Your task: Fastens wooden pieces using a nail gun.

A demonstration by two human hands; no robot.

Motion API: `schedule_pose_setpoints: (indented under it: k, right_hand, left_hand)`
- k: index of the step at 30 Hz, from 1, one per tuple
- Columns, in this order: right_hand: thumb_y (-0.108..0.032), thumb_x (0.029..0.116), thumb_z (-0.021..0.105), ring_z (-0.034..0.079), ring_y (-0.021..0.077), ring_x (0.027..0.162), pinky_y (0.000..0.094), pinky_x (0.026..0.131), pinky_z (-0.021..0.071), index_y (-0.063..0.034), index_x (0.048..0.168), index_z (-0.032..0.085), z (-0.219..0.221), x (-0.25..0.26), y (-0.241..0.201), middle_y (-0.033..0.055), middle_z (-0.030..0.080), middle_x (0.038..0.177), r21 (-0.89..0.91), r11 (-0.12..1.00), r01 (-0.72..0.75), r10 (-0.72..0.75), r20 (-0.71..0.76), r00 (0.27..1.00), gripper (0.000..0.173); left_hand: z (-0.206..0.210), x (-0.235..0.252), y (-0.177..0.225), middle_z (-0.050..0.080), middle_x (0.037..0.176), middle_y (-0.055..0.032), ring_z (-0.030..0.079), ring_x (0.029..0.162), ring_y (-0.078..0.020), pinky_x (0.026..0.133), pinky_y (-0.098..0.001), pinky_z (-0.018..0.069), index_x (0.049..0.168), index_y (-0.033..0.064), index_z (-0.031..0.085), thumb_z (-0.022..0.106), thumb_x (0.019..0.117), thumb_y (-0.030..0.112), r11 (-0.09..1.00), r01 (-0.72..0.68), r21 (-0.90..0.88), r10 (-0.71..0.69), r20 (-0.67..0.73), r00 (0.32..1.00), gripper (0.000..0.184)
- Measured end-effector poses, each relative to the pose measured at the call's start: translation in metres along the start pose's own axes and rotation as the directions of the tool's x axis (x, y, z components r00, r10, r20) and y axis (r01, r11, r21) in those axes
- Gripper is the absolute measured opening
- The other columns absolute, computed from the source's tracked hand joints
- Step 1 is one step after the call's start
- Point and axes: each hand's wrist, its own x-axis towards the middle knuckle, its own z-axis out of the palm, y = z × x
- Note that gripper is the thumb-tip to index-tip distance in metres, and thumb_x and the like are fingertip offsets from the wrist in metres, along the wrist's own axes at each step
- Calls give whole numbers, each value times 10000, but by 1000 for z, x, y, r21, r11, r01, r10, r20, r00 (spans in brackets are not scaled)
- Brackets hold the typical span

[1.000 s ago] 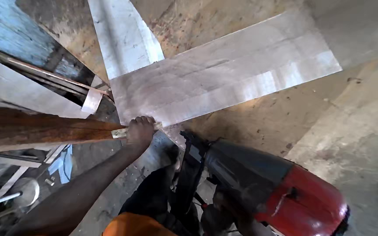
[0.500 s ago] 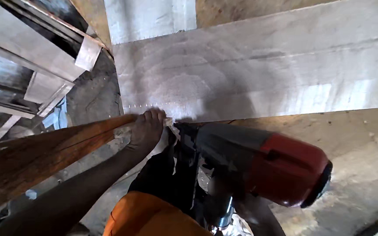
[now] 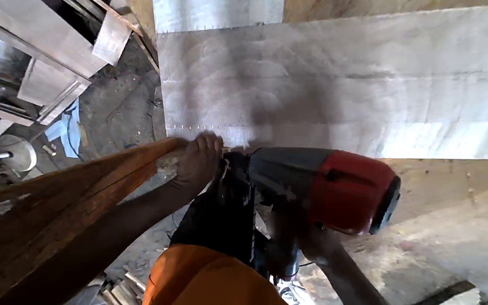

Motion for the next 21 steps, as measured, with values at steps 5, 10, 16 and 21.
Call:
schedule_pose_setpoints:
  k: [5,10,16,21]
  right_hand:
    - [-184,810,762,603,132,604,310,579,538,-122,798,684,-10,10,10,19,627,680,124,990,-67,54,105,993,100]
    - [-201,815,743,593,133,568,303,557,528,-129,808,683,-8,10,8,25,612,651,163,983,-81,67,93,993,94]
    - [-180,813,757,576,149,541,316,512,520,-125,888,703,-24,-2,17,55,607,671,256,967,-20,6,57,998,107]
    - [-182,843,732,574,153,540,310,530,521,-120,838,684,-22,-19,32,56,585,640,296,954,47,-66,55,996,78]
  left_hand:
    - [-7,2,-1,630,1081,-286,672,948,-400,754,-447,542,1204,-115,571,491,984,-73,1000,-14,-11,14,55,998,238]
    - [-11,5,-2,627,1071,-282,667,929,-404,746,-459,540,1208,-113,575,496,987,-76,999,-14,-30,17,108,994,238]
    - [-16,6,-3,629,1116,-289,663,968,-415,774,-476,534,1246,-127,559,459,1012,-69,1000,-28,5,27,168,985,261]
    - [-11,4,-2,628,1052,-275,661,942,-418,777,-480,531,1217,-106,557,460,1013,-55,1000,-9,1,8,126,992,232]
